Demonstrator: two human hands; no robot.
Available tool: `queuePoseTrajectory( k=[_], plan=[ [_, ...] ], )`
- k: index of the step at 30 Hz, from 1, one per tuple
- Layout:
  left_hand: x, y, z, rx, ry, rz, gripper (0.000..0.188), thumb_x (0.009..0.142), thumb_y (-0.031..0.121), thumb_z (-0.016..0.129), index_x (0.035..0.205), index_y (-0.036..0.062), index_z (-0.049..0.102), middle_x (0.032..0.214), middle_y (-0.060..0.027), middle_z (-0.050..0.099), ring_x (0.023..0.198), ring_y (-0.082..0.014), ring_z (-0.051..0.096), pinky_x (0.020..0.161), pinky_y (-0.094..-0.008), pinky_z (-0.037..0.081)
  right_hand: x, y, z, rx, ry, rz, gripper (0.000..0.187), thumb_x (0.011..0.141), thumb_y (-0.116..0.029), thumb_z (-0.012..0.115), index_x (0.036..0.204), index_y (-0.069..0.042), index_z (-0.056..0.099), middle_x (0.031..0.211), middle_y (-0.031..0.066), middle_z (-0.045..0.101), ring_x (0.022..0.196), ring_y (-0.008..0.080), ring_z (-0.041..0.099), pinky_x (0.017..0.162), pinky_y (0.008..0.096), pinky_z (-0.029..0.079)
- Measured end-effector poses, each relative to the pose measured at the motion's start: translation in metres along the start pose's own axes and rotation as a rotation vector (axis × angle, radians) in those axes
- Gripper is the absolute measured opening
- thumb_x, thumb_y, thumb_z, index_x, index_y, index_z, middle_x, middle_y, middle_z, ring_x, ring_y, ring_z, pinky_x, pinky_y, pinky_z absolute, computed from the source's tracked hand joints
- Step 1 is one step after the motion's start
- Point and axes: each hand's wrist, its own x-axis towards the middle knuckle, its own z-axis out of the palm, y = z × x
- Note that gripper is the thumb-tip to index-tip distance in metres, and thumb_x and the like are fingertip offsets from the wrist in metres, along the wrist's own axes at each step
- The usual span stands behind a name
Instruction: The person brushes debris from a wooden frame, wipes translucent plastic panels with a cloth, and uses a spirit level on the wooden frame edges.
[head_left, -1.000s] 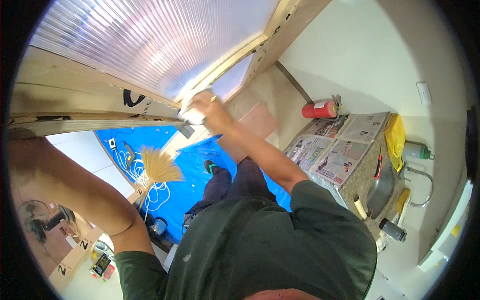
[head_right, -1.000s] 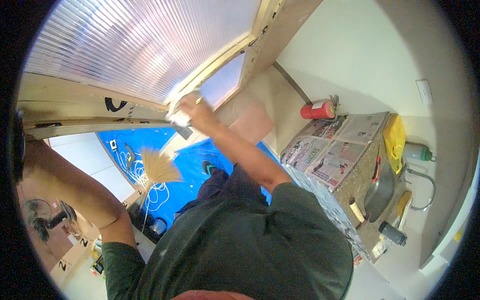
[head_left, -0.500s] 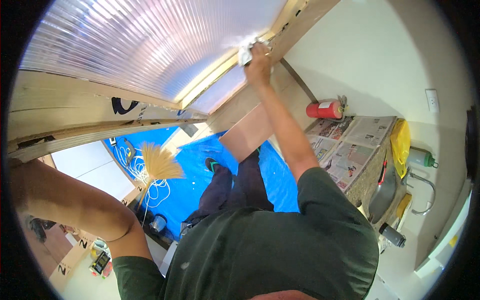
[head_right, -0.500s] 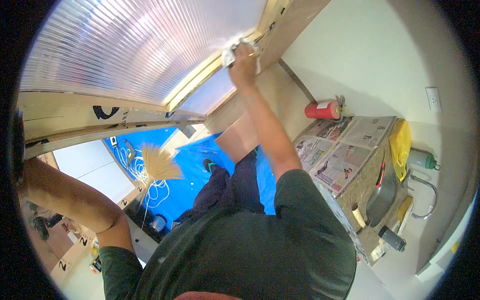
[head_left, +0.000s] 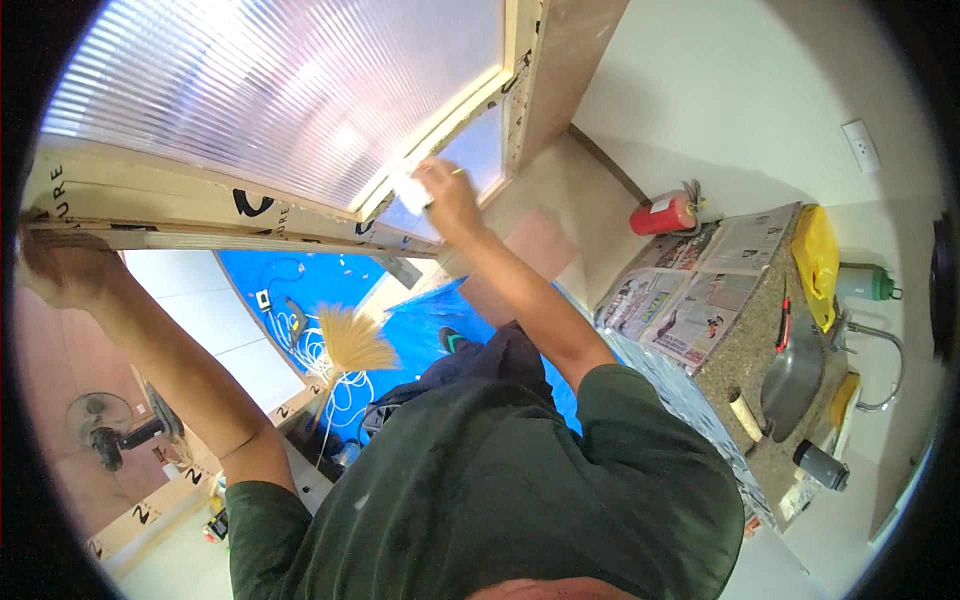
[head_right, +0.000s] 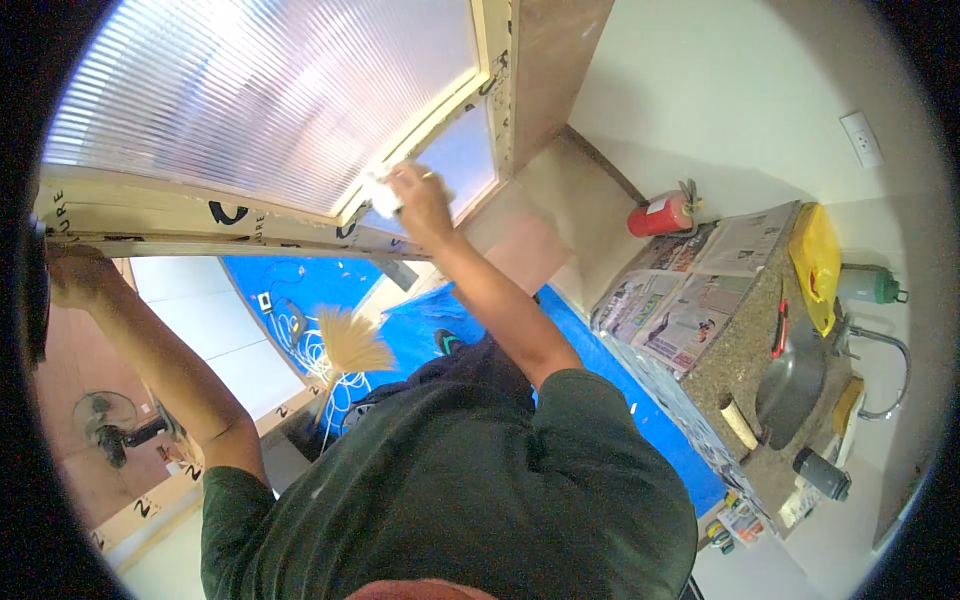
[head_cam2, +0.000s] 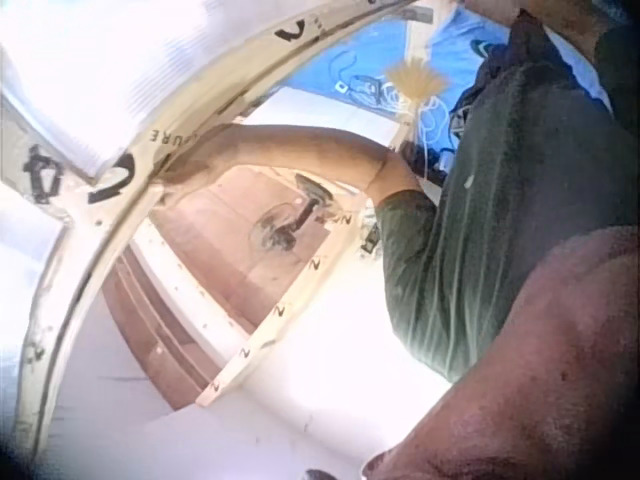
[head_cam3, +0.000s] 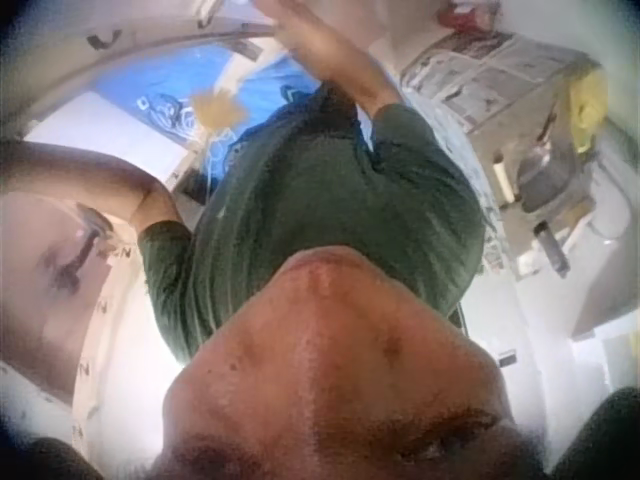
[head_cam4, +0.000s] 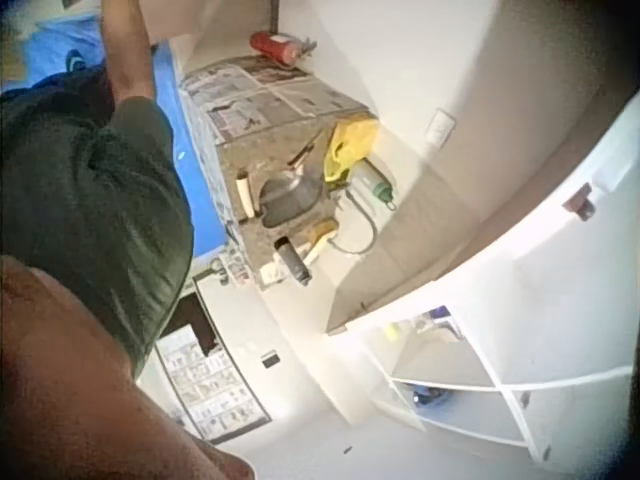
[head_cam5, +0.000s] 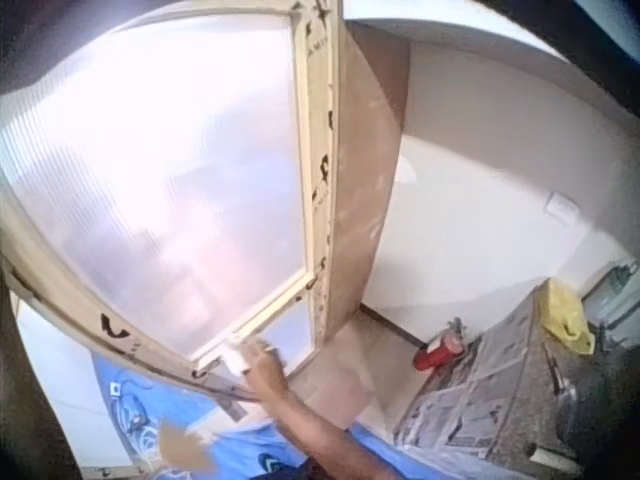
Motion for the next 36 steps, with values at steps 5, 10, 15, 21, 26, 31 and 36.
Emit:
queuePoseTrajectory(
  k=[5, 10, 15, 21, 26, 31, 36],
  plan=[
    [-0.006, 0.009, 0.021, 0.189, 0.013, 0.098, 0.054, 0.092, 0.043, 0.059, 0.131, 0.0058, 0.064, 0.135, -0.0159, 0.064, 0.125, -0.0321, 0.061, 0.108, -0.0495, 0.048, 0.018, 0.024, -0.014, -0.173, 0.140, 0.091, 0.042, 0.080, 0.008, 0.063, 0.119, -0.006, 0.067, 0.124, 0.0087, 0.060, 0.120, 0.0327, 0.058, 0.100, 0.0469, 0.047],
    [-0.003, 0.019, -0.009, -0.029, 0.099, -0.138, 0.056, 0.090, 0.042, 0.060, 0.134, 0.0068, 0.063, 0.137, -0.0157, 0.063, 0.126, -0.0318, 0.060, 0.108, -0.0508, 0.048, 0.034, 0.073, -0.007, -0.427, -0.093, -0.348, 0.033, 0.088, -0.009, 0.063, 0.120, -0.012, 0.069, 0.119, 0.0060, 0.059, 0.125, 0.0275, 0.053, 0.105, 0.0427, 0.043],
    [-0.008, 0.021, -0.006, 0.072, 0.236, -0.211, 0.057, 0.090, 0.042, 0.061, 0.135, 0.0063, 0.062, 0.137, -0.0157, 0.062, 0.125, -0.0307, 0.059, 0.107, -0.0492, 0.048, 0.070, 0.132, -0.053, -0.348, -0.191, -0.272, 0.032, 0.093, -0.010, 0.059, 0.122, -0.014, 0.070, 0.129, 0.0012, 0.063, 0.133, 0.0211, 0.053, 0.109, 0.0472, 0.040],
    [-0.017, 0.018, 0.020, 0.079, 0.310, -0.258, 0.057, 0.092, 0.041, 0.060, 0.136, 0.0041, 0.061, 0.138, -0.0153, 0.060, 0.127, -0.0290, 0.057, 0.110, -0.0440, 0.044, 0.082, 0.172, -0.080, -0.624, -0.057, -0.002, 0.031, 0.096, -0.009, 0.057, 0.124, -0.012, 0.071, 0.124, 0.0071, 0.066, 0.117, 0.0286, 0.064, 0.105, 0.0474, 0.044],
    [-0.043, 0.031, 0.018, 0.055, 0.254, -0.156, 0.056, 0.097, 0.034, 0.058, 0.141, 0.0007, 0.049, 0.143, -0.0176, 0.053, 0.132, -0.0299, 0.052, 0.112, -0.0453, 0.041, 0.095, 0.170, -0.163, 0.027, 0.111, 0.605, 0.041, 0.088, 0.000, 0.060, 0.128, -0.003, 0.063, 0.131, 0.0169, 0.065, 0.117, 0.0325, 0.066, 0.098, 0.0476, 0.055],
    [-0.043, 0.042, 0.077, 0.052, 0.219, -0.073, 0.053, 0.099, 0.029, 0.058, 0.141, 0.0003, 0.043, 0.142, -0.0203, 0.049, 0.134, -0.0278, 0.048, 0.114, -0.0454, 0.037, 0.079, 0.162, -0.106, 1.159, 0.494, 1.028, 0.050, 0.091, -0.001, 0.062, 0.139, -0.004, 0.050, 0.127, 0.0149, 0.064, 0.117, 0.0311, 0.066, 0.101, 0.0465, 0.057],
    [-0.038, 0.060, 0.074, 0.082, 0.229, -0.072, 0.058, 0.098, 0.028, 0.061, 0.145, -0.0003, 0.040, 0.141, -0.0180, 0.049, 0.134, -0.0266, 0.048, 0.115, -0.0422, 0.036, 0.170, 0.103, -0.074, 1.533, 0.672, 1.163, 0.042, 0.097, -0.006, 0.054, 0.138, -0.004, 0.049, 0.137, 0.0171, 0.057, 0.121, 0.0331, 0.061, 0.103, 0.0491, 0.054]
  ],
)
